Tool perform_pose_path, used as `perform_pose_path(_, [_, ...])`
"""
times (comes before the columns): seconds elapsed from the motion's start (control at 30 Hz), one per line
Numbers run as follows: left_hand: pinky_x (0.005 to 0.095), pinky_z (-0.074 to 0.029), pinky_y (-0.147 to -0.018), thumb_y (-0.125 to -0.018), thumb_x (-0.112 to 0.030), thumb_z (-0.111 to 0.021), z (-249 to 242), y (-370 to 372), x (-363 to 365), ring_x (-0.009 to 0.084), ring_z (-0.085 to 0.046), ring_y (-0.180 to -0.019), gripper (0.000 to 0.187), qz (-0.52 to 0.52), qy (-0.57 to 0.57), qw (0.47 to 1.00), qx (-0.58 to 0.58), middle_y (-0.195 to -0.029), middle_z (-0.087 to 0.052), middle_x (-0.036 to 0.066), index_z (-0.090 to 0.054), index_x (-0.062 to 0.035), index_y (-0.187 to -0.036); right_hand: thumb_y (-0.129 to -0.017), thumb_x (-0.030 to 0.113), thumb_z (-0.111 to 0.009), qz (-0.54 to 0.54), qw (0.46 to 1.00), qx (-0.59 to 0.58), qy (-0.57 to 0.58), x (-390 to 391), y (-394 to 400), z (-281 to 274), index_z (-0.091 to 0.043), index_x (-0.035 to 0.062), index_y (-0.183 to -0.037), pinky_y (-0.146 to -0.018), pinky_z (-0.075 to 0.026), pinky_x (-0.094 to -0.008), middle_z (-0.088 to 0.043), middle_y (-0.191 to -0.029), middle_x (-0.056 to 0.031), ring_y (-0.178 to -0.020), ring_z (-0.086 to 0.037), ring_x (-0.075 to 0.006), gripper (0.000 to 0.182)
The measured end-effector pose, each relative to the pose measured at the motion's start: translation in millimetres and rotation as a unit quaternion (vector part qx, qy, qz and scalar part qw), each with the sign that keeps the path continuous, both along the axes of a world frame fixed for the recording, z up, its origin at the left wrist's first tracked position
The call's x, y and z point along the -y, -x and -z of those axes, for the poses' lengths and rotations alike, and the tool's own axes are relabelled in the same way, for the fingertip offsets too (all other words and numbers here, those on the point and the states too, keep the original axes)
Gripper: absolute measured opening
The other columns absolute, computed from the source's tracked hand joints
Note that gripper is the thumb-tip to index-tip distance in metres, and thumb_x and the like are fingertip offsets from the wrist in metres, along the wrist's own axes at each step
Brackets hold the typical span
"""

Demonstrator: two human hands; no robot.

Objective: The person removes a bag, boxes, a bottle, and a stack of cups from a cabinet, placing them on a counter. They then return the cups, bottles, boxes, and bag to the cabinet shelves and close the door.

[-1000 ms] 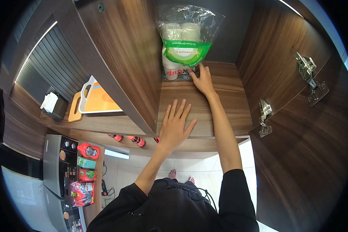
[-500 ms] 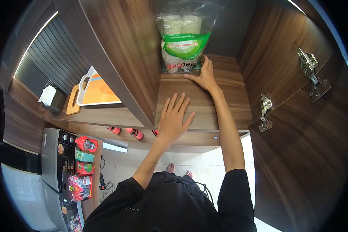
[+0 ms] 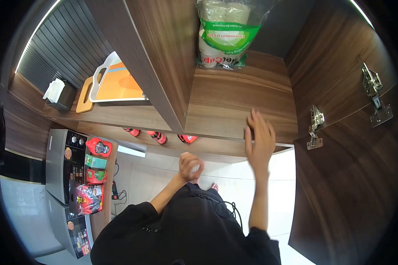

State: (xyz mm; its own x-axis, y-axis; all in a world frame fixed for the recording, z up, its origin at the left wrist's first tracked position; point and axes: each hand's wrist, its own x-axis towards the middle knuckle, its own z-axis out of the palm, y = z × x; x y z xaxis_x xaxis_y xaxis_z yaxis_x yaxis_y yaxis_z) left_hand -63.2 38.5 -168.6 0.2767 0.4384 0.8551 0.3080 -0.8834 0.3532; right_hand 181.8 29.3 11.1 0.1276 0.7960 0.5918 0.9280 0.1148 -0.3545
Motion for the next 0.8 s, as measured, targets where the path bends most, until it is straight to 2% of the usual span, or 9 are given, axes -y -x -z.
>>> perform_pose_path(0.1, [0.0361, -0.042, -0.086, -0.076, -0.009, -0.08, 39.5, 9.0, -16.4, 0.0234, -0.052, -0.095, 0.035, -0.184, 0.29, 0.929, 0.14, -0.102, -0.056, 0.008, -0.055, -0.0073, -0.101, -0.096, 0.001, -0.053, -0.015, 0.972, -0.17, -0.163, 46.2, 25.5, 88.9, -0.068, 0.0013, -0.102, -0.101, -0.04, -0.043, -0.07, -0.117, -0.0108, -0.114, -0.06, -0.0283, 0.016])
perform_pose_path(0.13, [0.0364, -0.042, -0.088, -0.077, -0.011, -0.08, 54.0, 15.0, -31.0, 0.0246, -0.05, -0.095, 0.04, -0.236, 0.308, 0.905, 0.173, -0.103, -0.054, 0.009, -0.053, -0.0051, -0.105, -0.098, 0.001, -0.054, -0.044, 0.985, -0.121, -0.117, 58.3, 27.2, 93.7, -0.066, -0.0007, -0.103, -0.09, -0.05, -0.0364, -0.071, -0.1, -0.0117, -0.106, -0.063, -0.0199, 0.013])
perform_pose_path(0.17, [0.0367, -0.041, -0.089, -0.077, -0.012, -0.081, 66.7, 20.7, -52.5, 0.0258, -0.049, -0.096, 0.044, -0.287, 0.324, 0.878, 0.205, -0.104, -0.051, 0.009, -0.051, -0.0029, -0.109, -0.097, -0.001, -0.057, -0.069, 0.963, -0.254, 0.061, 71.0, 29.9, 117.1, -0.064, -0.0013, -0.107, -0.081, -0.052, -0.0305, -0.072, -0.096, -0.0108, -0.089, -0.066, -0.016, 0.012])
perform_pose_path(0.23, [0.0406, -0.044, -0.088, -0.08, -0.013, -0.077, 86.6, 27.5, -94.7, 0.0301, -0.053, -0.093, 0.037, -0.349, 0.263, 0.877, 0.2, -0.1, -0.058, 0.011, -0.057, 0.0012, -0.108, -0.095, 0.0, -0.06, -0.087, 0.901, -0.38, 0.191, 82.9, 38.7, 138.9, -0.061, -0.0006, -0.117, -0.075, -0.053, -0.0296, -0.073, -0.094, -0.0098, -0.076, -0.068, -0.0139, 0.021])
perform_pose_path(0.33, [0.0432, -0.044, -0.077, -0.087, -0.013, -0.07, 119.9, 54.6, -149.0, 0.0273, -0.057, -0.085, 0.024, -0.153, 0.36, 0.914, 0.112, -0.092, -0.062, 0.013, -0.059, 0.0051, -0.098, -0.095, 0.006, -0.061, -0.148, 0.899, -0.262, 0.318, 103.2, 32.0, 168.8, -0.061, 0.0081, -0.123, -0.076, -0.054, -0.0322, -0.074, -0.102, -0.0091, -0.083, -0.071, -0.0203, 0.028])
perform_pose_path(0.43, [0.0465, -0.046, -0.072, -0.09, -0.013, -0.065, 147.4, 56.4, -158.6, 0.0329, -0.062, -0.078, 0.017, -0.133, 0.299, 0.942, 0.079, -0.086, -0.068, 0.017, -0.064, 0.0045, -0.093, -0.095, 0.015, -0.064, -0.144, 0.856, -0.306, 0.39, 117.7, 19.8, 200.1, -0.061, 0.0098, -0.123, -0.081, -0.055, -0.0348, -0.074, -0.104, -0.01, -0.09, -0.071, -0.0235, 0.028])
perform_pose_path(0.53, [0.0469, -0.046, -0.069, -0.087, -0.008, -0.065, 101.6, 40.0, -116.2, 0.0414, -0.06, -0.08, 0.012, -0.168, 0.301, 0.936, -0.069, -0.085, -0.064, 0.022, -0.063, 0.0031, -0.088, -0.095, 0.018, -0.066, -0.099, 0.846, -0.332, 0.405, 118.5, 5.0, 223.2, -0.061, 0.008, -0.123, -0.082, -0.055, -0.0335, -0.073, -0.103, -0.0097, -0.095, -0.071, -0.0203, 0.03])
perform_pose_path(0.6, [0.047, -0.04, -0.06, -0.088, -0.009, -0.067, 87.0, 24.8, -97.6, 0.041, -0.055, -0.069, 0.018, -0.139, 0.264, 0.955, -0.006, -0.073, -0.055, 0.021, -0.056, 0.0011, -0.077, -0.095, 0.017, -0.067, -0.076, 0.848, -0.366, 0.377, 111.9, -0.9, 238.6, -0.06, 0.0076, -0.123, -0.083, -0.054, -0.0329, -0.073, -0.102, -0.0097, -0.096, -0.07, -0.0184, 0.03])
perform_pose_path(0.8, [0.0464, -0.037, -0.057, -0.09, -0.014, -0.069, 58.9, 29.1, -81.1, 0.0391, -0.05, -0.063, 0.032, -0.157, 0.219, 0.963, -0.028, -0.066, -0.049, 0.019, -0.047, -0.0002, -0.071, -0.076, 0.021, -0.086, -0.044, 0.85, -0.461, 0.252, 31.5, 2.3, 294.6, -0.035, 0.0095, -0.146, -0.091, -0.053, -0.0386, -0.059, -0.132, -0.0174, -0.115, -0.063, -0.0268, 0.087])
